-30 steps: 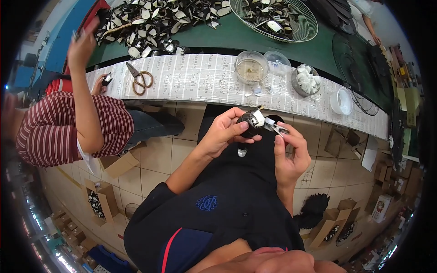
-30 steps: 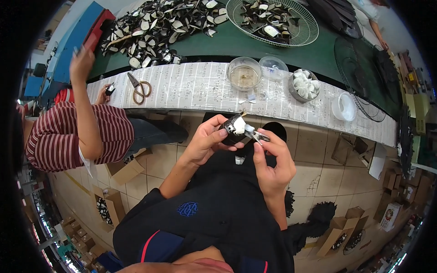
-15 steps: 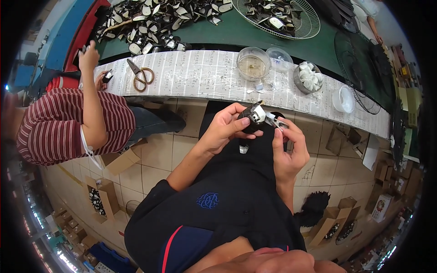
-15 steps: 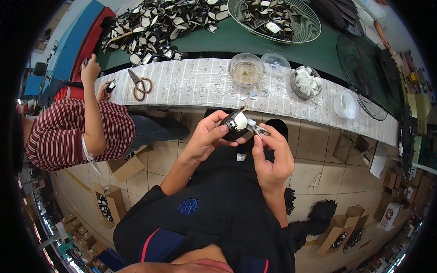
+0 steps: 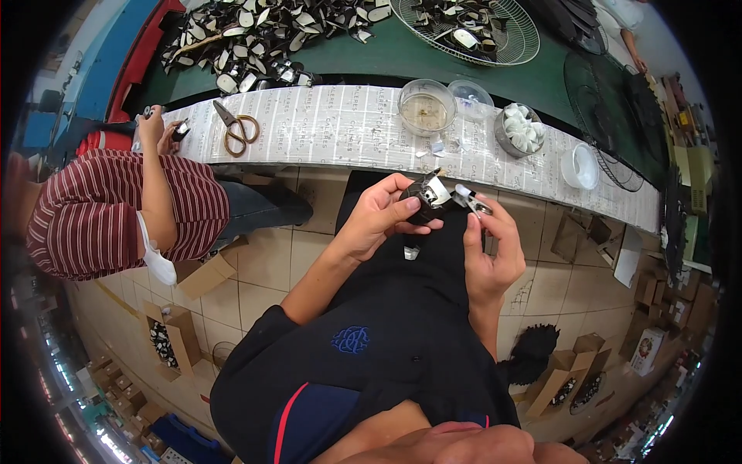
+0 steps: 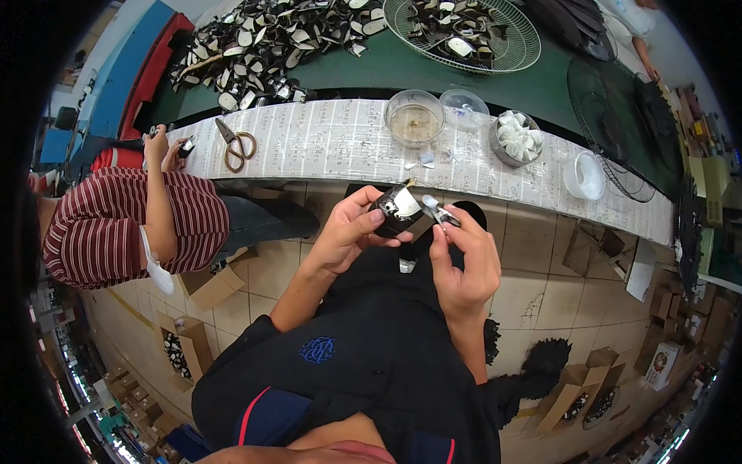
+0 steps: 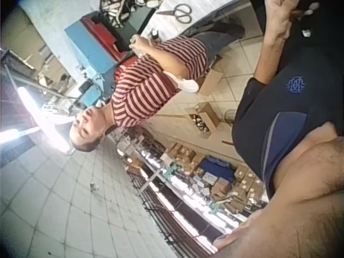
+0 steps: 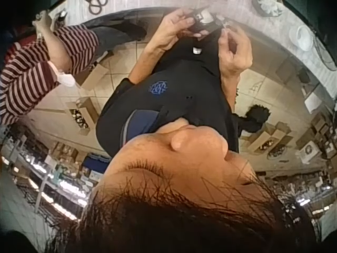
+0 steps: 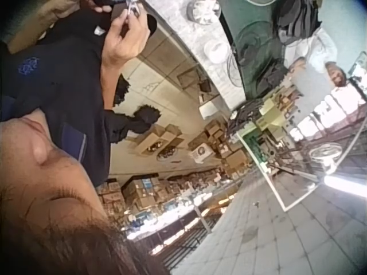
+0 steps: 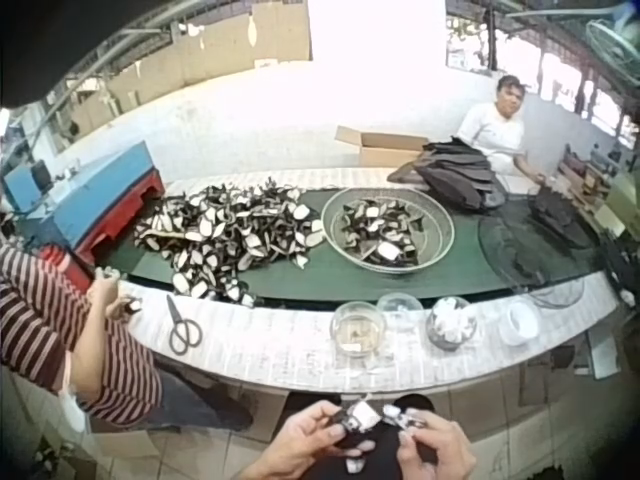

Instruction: Applying glue and assembling small components for shoe manufacturing.

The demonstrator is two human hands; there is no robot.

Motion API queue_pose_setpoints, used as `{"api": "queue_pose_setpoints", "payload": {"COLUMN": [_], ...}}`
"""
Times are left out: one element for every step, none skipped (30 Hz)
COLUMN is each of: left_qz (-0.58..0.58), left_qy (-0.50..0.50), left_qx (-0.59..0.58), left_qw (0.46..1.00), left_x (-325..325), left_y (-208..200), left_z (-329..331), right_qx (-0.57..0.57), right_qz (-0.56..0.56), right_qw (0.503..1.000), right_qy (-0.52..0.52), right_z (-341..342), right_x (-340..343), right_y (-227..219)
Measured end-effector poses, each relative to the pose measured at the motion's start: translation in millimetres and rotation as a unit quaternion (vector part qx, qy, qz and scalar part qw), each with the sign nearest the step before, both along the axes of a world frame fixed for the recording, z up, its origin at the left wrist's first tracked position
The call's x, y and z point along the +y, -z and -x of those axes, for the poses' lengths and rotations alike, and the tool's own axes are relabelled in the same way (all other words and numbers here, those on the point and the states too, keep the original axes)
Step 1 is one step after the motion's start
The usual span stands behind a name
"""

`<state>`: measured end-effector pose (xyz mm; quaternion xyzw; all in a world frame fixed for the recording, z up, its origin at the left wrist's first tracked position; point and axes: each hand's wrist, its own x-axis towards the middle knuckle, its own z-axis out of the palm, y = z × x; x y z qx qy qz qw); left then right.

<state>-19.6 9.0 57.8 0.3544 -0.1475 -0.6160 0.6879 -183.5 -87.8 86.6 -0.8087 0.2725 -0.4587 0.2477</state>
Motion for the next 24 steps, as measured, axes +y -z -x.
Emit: {"api": "queue_pose_setpoints", "payload": {"left_qz": [-0.002, -0.001, 0.0, 0.001, 0.001, 0.012, 0.023, 0.024, 0.025, 0.026, 0.027, 0.033, 0.039, 0.038, 0.04, 0.041, 0.041, 0.041, 0.041, 0.04, 0.04, 0.04, 0.04, 0.038], "left_qy": [0.001, 0.001, 0.002, 0.004, 0.004, -0.001, -0.006, -0.007, -0.004, -0.002, -0.004, -0.003, -0.004, -0.006, -0.01, -0.014, -0.016, -0.008, 0.001, -0.002, -0.002, -0.002, -0.002, -0.001], "left_qx": [-0.004, -0.004, -0.008, -0.012, -0.012, -0.021, -0.03, -0.03, -0.048, -0.066, -0.067, -0.067, -0.068, -0.068, -0.07, -0.072, -0.072, -0.065, -0.059, -0.06, -0.065, -0.069, -0.07, -0.067], "left_qw": [1.0, 1.0, 1.0, 1.0, 1.0, 1.0, 0.999, 0.999, 0.999, 0.997, 0.997, 0.997, 0.997, 0.997, 0.997, 0.996, 0.996, 0.997, 0.997, 0.997, 0.997, 0.997, 0.997, 0.997], "left_x": [0.0, 0.0, 0.2, 0.3, 0.9, 1.6, 2.1, 2.3, 2.6, 2.9, 3.1, 3.5, 3.9, 4.3, 4.0, 4.0, 4.2, 4.9, 5.6, 5.8, 5.2, 4.5, 3.6, 3.2], "left_y": [0.0, 1.3, 3.6, 4.9, 4.8, 4.6, 4.5, 4.9, 5.6, 6.1, 6.5, 6.5, 6.4, 5.6, 4.4, 3.4, 2.5, 1.9, 1.7, 2.7, 4.9, 6.2, 5.8, 4.5], "left_z": [0.2, 0.5, 0.8, 1.1, 1.6, 2.1, 2.4, 2.5, 2.5, 2.5, 2.6, 3.1, 3.6, 4.3, 5.0, 5.5, 5.6, 5.0, 4.4, 4.6, 5.4, 5.9, 5.9, 6.2], "right_qx": [0.004, 0.004, -0.005, -0.013, -0.035, -0.036, -0.066, -0.096, -0.117, -0.117, -0.087, -0.056, -0.037, -0.037, -0.016, 0.005, -0.016, -0.017, -0.017, -0.018, -0.018, -0.015, -0.013, -0.013], "right_qz": [0.011, 0.011, 0.008, 0.004, -0.013, -0.012, -0.061, -0.111, -0.142, -0.141, -0.143, -0.145, -0.16, -0.161, -0.102, -0.042, -0.081, -0.081, -0.081, -0.08, -0.08, -0.085, -0.089, -0.09], "right_qw": [1.0, 1.0, 0.999, 0.999, 0.998, 0.998, 0.995, 0.989, 0.983, 0.983, 0.986, 0.986, 0.984, 0.983, 0.991, 0.994, 0.991, 0.991, 0.989, 0.987, 0.986, 0.985, 0.984, 0.984], "right_qy": [0.014, 0.015, 0.031, 0.048, 0.048, 0.048, 0.041, 0.034, 0.01, 0.009, -0.028, -0.064, -0.075, -0.077, -0.089, -0.1, -0.103, -0.107, -0.124, -0.14, -0.142, -0.147, -0.151, -0.152], "right_z": [0.0, 0.3, 0.8, 1.4, 2.2, 3.0, 4.1, 5.0, 5.4, 5.0, 4.2, 3.5, 1.0, -0.8, -3.0, -4.5, -6.3, -7.2, -7.5, -7.6, -6.9, -5.9, -5.4, -5.0], "right_x": [-1.5, -2.9, -4.4, -5.6, -6.7, -7.4, -7.5, -7.3, -6.5, -7.3, -8.6, -9.7, -8.9, -11.3, -15.1, -17.3, -15.9, -16.6, -17.6, -18.4, -18.4, -18.2, -18.5, -18.8], "right_y": [-2.2, -3.3, -4.3, -4.8, -5.1, -5.4, -5.8, -6.2, -7.5, -9.5, -12.2, -15.2, -17.6, -18.7, -19.3, -19.5, -18.2, -17.3, -16.5, -15.6, -14.4, -12.9, -11.9, -11.8]}}
